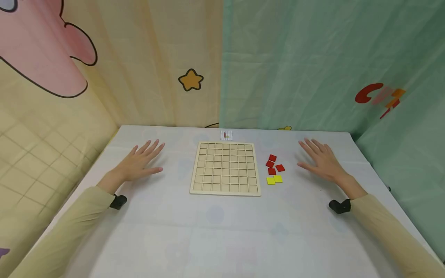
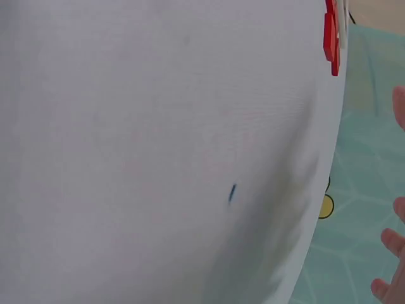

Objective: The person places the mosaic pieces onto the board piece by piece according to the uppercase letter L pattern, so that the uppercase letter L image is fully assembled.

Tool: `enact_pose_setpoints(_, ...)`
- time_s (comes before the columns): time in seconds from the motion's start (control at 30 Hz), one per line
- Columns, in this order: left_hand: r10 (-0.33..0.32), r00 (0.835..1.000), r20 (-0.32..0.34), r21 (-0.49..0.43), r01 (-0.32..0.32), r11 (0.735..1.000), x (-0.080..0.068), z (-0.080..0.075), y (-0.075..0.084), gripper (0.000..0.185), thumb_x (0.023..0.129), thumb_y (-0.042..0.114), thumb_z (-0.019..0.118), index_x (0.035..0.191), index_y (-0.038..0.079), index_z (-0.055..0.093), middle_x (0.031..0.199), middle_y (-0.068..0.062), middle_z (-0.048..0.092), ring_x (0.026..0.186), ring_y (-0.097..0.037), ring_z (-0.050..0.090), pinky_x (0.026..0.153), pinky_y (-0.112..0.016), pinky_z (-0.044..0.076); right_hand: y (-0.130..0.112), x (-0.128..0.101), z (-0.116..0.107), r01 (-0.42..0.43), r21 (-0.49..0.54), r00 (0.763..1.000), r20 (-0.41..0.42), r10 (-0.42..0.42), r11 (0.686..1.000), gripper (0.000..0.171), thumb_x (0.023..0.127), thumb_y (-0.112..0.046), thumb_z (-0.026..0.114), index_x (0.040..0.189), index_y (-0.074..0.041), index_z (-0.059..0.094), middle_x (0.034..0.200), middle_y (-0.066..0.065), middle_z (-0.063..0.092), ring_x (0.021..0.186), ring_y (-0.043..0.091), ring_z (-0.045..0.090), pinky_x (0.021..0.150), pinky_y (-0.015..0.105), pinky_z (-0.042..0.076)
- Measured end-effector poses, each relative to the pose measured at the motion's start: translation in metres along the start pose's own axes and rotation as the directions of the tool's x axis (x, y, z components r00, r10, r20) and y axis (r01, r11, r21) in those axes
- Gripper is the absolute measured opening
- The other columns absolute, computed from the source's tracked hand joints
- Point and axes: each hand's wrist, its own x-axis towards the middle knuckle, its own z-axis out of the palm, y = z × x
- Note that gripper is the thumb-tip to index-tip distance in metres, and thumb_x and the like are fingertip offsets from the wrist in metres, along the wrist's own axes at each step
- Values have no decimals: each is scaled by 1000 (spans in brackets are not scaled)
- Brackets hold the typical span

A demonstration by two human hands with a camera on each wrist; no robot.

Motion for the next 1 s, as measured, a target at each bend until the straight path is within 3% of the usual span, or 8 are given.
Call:
enact_pose_setpoints(0.2, 34, 998, 44, 9, -35, 999, 15, 2, 16, 81, 94, 57, 48, 156, 26, 6, 163, -10, 7, 149, -38, 6, 114, -66, 7, -10, 11, 4, 26, 52, 999, -26, -25, 998, 67, 84, -36, 70, 142, -12, 46, 144, 20, 44, 131, 42, 37, 104, 67, 24)
enact_pose_setpoints(0.47, 83, 995, 58, -14, -82, 997, 39, 11, 37, 79, 94, 54, 51, 156, 24, 12, 163, -11, 9, 149, -37, 7, 115, -64, 3, -19, 19, 12, 40, 205, 997, -74, -26, 978, 53, 79, -26, 78, 126, -10, 61, 127, 17, 59, 118, 36, 49, 98, 65, 32)
enact_pose_setpoints(0.73, 154, 980, 129, -32, -151, 988, 55, 22, 63, 86, 91, 59, 51, 156, 21, 10, 163, -7, 7, 150, -33, 6, 117, -61, 6, -24, 24, 17, -26, 396, 998, 55, 4, 918, 52, 82, -23, 77, 128, -6, 60, 119, 15, 65, 107, 30, 51, 91, 55, 42)
enact_pose_setpoints(1.0, 201, 959, 202, -23, -200, 979, 64, 27, 76, 91, 89, 64, 52, 156, 19, 11, 163, -7, 9, 150, -32, 6, 116, -62, 7, -26, 26, 22, -43, 442, 993, 116, -10, 896, 50, 82, -19, 77, 128, -5, 60, 114, 15, 67, 105, 30, 52, 90, 53, 43)
